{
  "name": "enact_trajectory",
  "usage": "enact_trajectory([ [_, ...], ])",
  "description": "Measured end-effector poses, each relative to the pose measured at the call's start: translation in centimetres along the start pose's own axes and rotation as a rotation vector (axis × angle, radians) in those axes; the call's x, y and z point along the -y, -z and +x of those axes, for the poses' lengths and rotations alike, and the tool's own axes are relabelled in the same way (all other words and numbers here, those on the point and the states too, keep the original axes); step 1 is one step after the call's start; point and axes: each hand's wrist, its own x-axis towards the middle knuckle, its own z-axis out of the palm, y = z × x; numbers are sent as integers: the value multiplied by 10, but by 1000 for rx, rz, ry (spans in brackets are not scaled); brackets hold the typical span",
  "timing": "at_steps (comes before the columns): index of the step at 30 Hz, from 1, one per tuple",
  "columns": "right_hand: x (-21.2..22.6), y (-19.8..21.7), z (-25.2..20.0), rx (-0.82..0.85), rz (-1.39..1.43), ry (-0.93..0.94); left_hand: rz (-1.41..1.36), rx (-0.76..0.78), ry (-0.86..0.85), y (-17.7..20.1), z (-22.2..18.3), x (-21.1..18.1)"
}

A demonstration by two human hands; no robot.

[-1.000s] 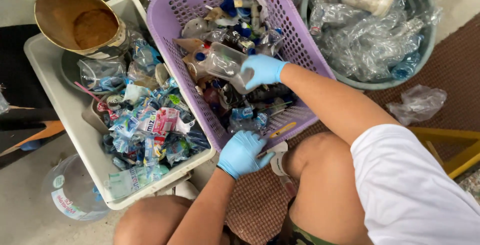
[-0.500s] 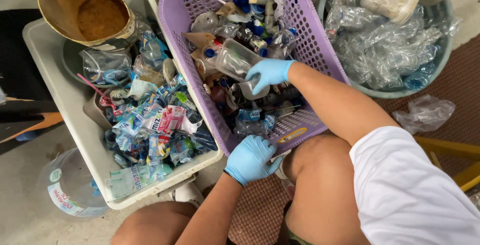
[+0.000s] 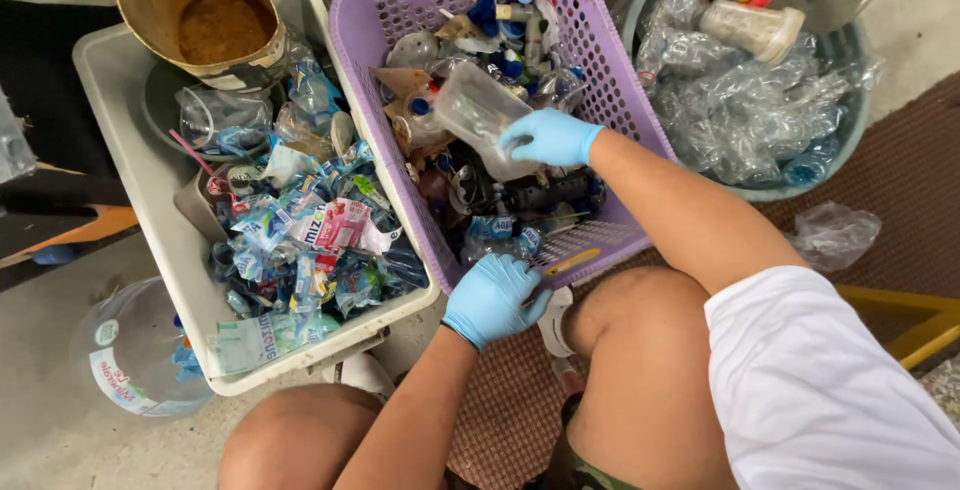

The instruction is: The person sits on the floor and removes labels from plastic bottles using scissors. They pick bottles from a purple basket, cut and peel off the labels, and place the cleaned bottles into a white bin.

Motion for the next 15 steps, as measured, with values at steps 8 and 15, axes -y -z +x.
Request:
enact_trajectory([
  [8,-9,20,-26,-142,510,208,-6,10,54,21,9,-3],
  [15,-57,-5,-6,106,1044,336,-241,-442,633,4,4,7],
])
